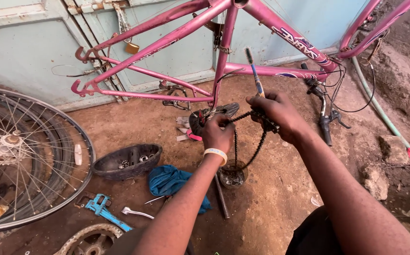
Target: Cleaning a bicycle chain by scrubbing it with a toothbrush and rotating it to reach all links.
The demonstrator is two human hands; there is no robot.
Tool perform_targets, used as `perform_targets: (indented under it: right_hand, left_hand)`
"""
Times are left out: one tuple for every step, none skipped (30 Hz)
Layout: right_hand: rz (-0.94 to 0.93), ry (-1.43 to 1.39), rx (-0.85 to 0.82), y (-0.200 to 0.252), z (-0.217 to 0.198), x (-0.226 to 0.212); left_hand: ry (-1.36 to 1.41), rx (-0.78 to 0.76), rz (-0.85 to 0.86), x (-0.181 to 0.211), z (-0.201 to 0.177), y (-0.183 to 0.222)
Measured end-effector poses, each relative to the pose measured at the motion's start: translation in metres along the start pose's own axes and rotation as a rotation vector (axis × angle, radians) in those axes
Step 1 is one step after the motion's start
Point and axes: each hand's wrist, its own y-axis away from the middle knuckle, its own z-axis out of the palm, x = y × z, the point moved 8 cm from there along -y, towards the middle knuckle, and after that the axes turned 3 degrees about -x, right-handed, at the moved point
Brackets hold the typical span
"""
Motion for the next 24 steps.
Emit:
perform_targets:
  right_hand:
    - [0.014,-0.003,0.042,-0.003,-0.004,0.002]
    - [0.015,-0.004,0.04,-0.007,-0.003,0.006]
    - [0.057,-0.014,0.064,-0.009,-0.004,0.015]
    - [0.099,-0.024,0.089,-0.011,-0.006,0.023]
    - [0.099,-0.026,0.089,-0.019,-0.006,0.032]
    - [0.105,0.01,0.093,-0.026,-0.007,0.041]
    - [0.11,0.047,0.099,-0.034,-0.008,0.05]
    - [0.11,0.046,0.1,-0.029,-0.006,0.045]
    - [0.128,0.0,0.111,-0.024,-0.003,0.042]
    - [0.147,-0.045,0.122,-0.019,0.0,0.039]
    - [0.146,-0.047,0.12,-0.016,0.002,0.034]
    - [0.186,-0.121,0.115,-0.012,0.005,0.032]
    - [0.226,-0.195,0.111,-0.008,0.007,0.03]
    - [0.224,-0.197,0.111,-0.006,0.007,0.025]
    - [0.236,-0.275,0.106,-0.004,0.009,0.022]
    - [0.247,-0.352,0.101,-0.002,0.01,0.019]
    - [0.246,-0.354,0.103,-0.004,0.008,0.02]
    - [0.256,-0.417,0.129,-0.006,0.006,0.023]
    - [0.266,-0.479,0.156,-0.008,0.003,0.026]
    - [0.265,-0.479,0.158,-0.012,-0.002,0.032]
    - [0.246,-0.566,0.177,-0.016,-0.007,0.038]
    - [0.225,-0.652,0.196,-0.02,-0.012,0.044]
    - [0.226,-0.654,0.194,-0.023,-0.015,0.047]
    - [0.246,-0.614,0.196,-0.025,-0.019,0.052]
  left_hand:
    - [-0.054,-0.049,-0.026,-0.007,0.008,0.001]
    - [-0.056,-0.047,-0.028,-0.007,0.008,0.003]
    - [-0.09,-0.097,-0.042,-0.008,0.013,0.005]
    - [-0.124,-0.148,-0.055,-0.009,0.017,0.007]
    - [-0.126,-0.148,-0.055,-0.009,0.013,0.012]
    - [-0.171,-0.212,-0.094,-0.012,0.014,0.017]
    - [-0.215,-0.278,-0.133,-0.016,0.015,0.022]
    - [-0.216,-0.279,-0.132,-0.008,0.011,0.029]
    - [-0.222,-0.344,-0.155,-0.002,0.011,0.037]
    - [-0.228,-0.41,-0.179,0.003,0.011,0.045]
    - [-0.23,-0.408,-0.179,-0.002,0.015,0.047]
    - [-0.197,-0.432,-0.199,-0.008,0.021,0.05]
    - [-0.164,-0.456,-0.219,-0.014,0.027,0.053]
    - [-0.166,-0.455,-0.218,-0.008,0.024,0.059]
    - [-0.015,-0.479,-0.214,0.0,0.025,0.066]
    - [0.136,-0.5,-0.21,0.008,0.025,0.073]
    - [0.135,-0.503,-0.208,0.014,0.024,0.079]
    - [0.193,-0.533,-0.205,0.022,0.026,0.087]
    - [0.253,-0.562,-0.203,0.029,0.027,0.094]
    - [0.253,-0.565,-0.203,0.016,0.028,0.089]
    - [0.196,-0.577,-0.169,0.004,0.028,0.084]
    - [0.139,-0.588,-0.135,-0.008,0.028,0.079]
    - [0.138,-0.587,-0.135,0.004,0.019,0.08]
    - [0.022,-0.598,-0.091,0.016,0.011,0.081]
